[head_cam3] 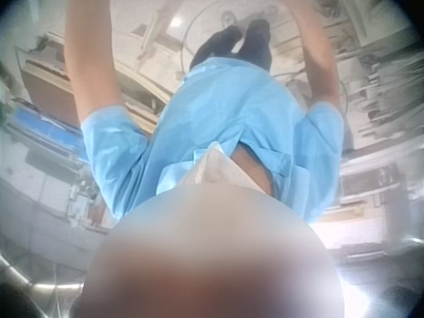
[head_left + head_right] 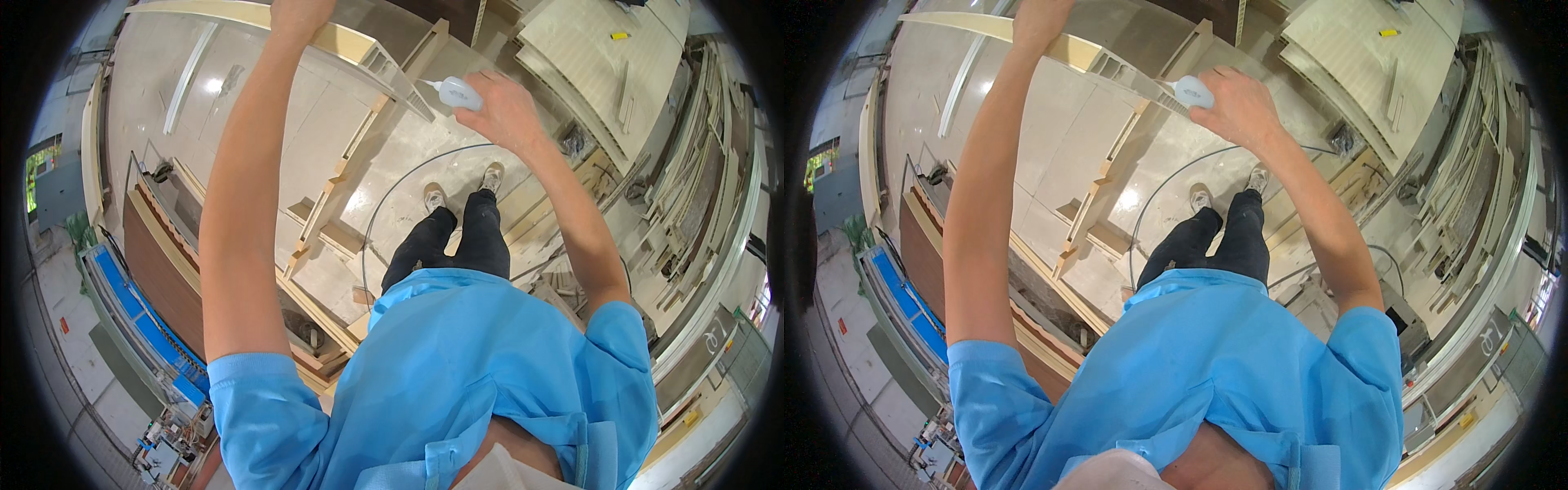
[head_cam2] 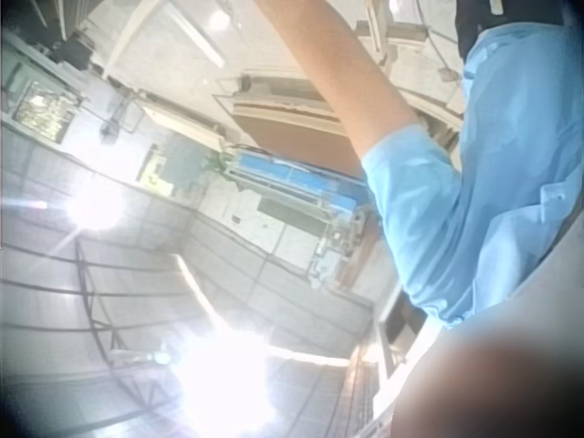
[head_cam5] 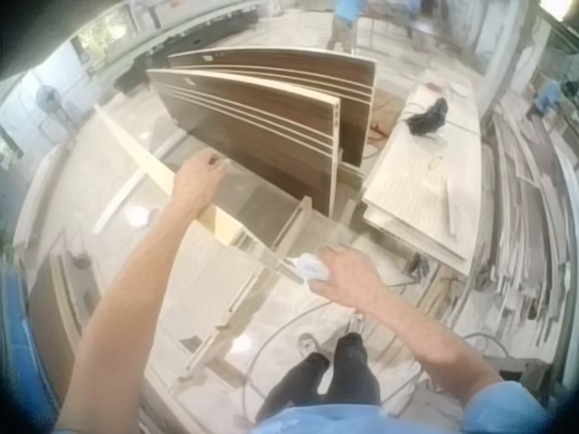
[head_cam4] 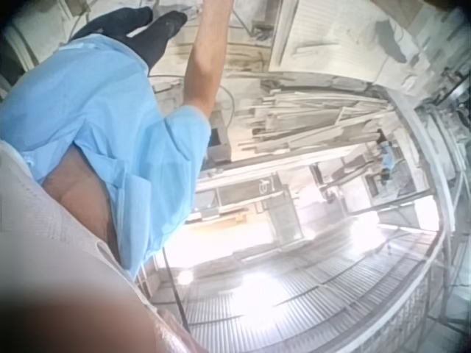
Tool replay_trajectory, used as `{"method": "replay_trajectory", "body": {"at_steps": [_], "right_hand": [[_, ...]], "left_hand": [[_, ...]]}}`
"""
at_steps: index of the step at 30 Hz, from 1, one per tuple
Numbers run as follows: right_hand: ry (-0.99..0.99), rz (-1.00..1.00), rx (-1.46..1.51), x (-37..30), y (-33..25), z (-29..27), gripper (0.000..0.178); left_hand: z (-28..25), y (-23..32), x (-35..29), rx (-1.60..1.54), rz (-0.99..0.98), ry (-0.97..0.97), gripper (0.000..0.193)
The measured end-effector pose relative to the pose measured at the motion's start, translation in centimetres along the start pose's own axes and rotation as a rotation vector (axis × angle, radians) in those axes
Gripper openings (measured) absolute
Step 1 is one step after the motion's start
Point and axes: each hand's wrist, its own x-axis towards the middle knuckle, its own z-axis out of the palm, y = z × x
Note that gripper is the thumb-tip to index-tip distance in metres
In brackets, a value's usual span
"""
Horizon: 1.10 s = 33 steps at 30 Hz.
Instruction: The person kneels and stands while assembling a curved wooden furniture piece. They apply glue to the edges of the frame and attach thin wooden strips, then place a large panel on top and continue gluing joints.
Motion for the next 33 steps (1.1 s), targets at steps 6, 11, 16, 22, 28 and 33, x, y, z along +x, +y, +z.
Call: {"method": "replay_trajectory", "body": {"at_steps": [6, 11, 16, 22, 28, 33], "right_hand": [[-0.025, 0.001, 0.008, 0.5, -0.4, -1.0, 0.039], [-0.047, 0.024, 0.019, 0.8, -0.8, -1.7, 0.04], [-0.006, -0.029, 0.033, 1.0, -1.2, -2.2, 0.037], [0.012, -0.05, 0.037, 1.2, -1.7, -3.2, 0.035], [0.017, -0.062, 0.064, 1.4, -2.2, -3.9, 0.037], [0.028, -0.086, 0.03, 1.6, -2.5, -4.3, 0.038]], "left_hand": [[-0.2, 0.5, -0.4, -0.065, -0.042, -0.003, 0.039], [-0.3, 0.7, -0.1, -0.045, -0.066, -0.018, 0.039], [-0.4, 0.6, -0.3, -0.043, -0.035, -0.022, 0.039], [-0.6, 0.9, -0.4, -0.047, -0.062, -0.055, 0.041], [-0.8, 1.1, -0.4, -0.041, -0.098, -0.064, 0.041], [-0.7, 0.9, -0.5, -0.049, -0.081, -0.061, 0.041]]}}
